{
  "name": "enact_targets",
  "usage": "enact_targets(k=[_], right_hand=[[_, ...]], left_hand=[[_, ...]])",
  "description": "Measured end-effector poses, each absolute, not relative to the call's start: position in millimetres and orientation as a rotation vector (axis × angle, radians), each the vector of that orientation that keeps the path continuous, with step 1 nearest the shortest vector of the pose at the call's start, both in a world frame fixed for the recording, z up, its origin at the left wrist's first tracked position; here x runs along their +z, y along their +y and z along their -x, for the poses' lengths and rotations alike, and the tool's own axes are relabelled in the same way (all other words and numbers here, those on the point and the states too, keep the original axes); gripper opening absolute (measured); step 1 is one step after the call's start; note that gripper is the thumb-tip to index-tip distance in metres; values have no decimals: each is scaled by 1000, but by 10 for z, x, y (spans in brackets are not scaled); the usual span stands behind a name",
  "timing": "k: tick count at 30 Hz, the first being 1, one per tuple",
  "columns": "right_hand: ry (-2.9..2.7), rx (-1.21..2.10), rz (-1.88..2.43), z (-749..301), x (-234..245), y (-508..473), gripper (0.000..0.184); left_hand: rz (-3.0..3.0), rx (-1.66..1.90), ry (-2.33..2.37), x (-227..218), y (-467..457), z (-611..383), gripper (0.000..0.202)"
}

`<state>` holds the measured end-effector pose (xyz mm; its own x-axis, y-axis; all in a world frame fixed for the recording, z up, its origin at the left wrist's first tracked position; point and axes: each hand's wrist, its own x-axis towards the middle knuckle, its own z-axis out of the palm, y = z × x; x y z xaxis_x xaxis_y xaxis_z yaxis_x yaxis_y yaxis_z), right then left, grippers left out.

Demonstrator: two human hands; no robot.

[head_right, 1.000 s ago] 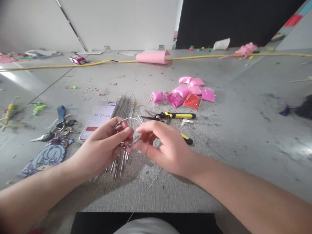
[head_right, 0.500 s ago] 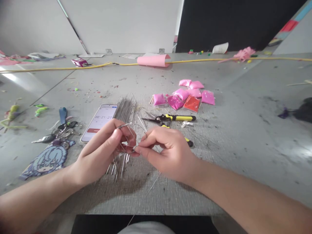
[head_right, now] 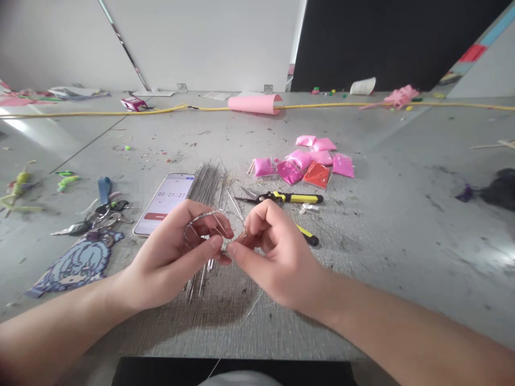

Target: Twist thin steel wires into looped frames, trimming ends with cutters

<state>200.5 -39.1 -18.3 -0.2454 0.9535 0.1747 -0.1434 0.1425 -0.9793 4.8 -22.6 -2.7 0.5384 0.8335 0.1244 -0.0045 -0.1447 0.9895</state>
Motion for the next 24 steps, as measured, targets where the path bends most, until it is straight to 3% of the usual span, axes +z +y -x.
enact_targets(k=[15,24], right_hand=[[-1195,1529,1091,-1930,-30,-423,21],[-1132,1653,942,-1977,-206,-313,31]], left_hand=[[-1527,959,758,-99,-302,-128,14],[-1239,807,824,-49,-229,-165,21]])
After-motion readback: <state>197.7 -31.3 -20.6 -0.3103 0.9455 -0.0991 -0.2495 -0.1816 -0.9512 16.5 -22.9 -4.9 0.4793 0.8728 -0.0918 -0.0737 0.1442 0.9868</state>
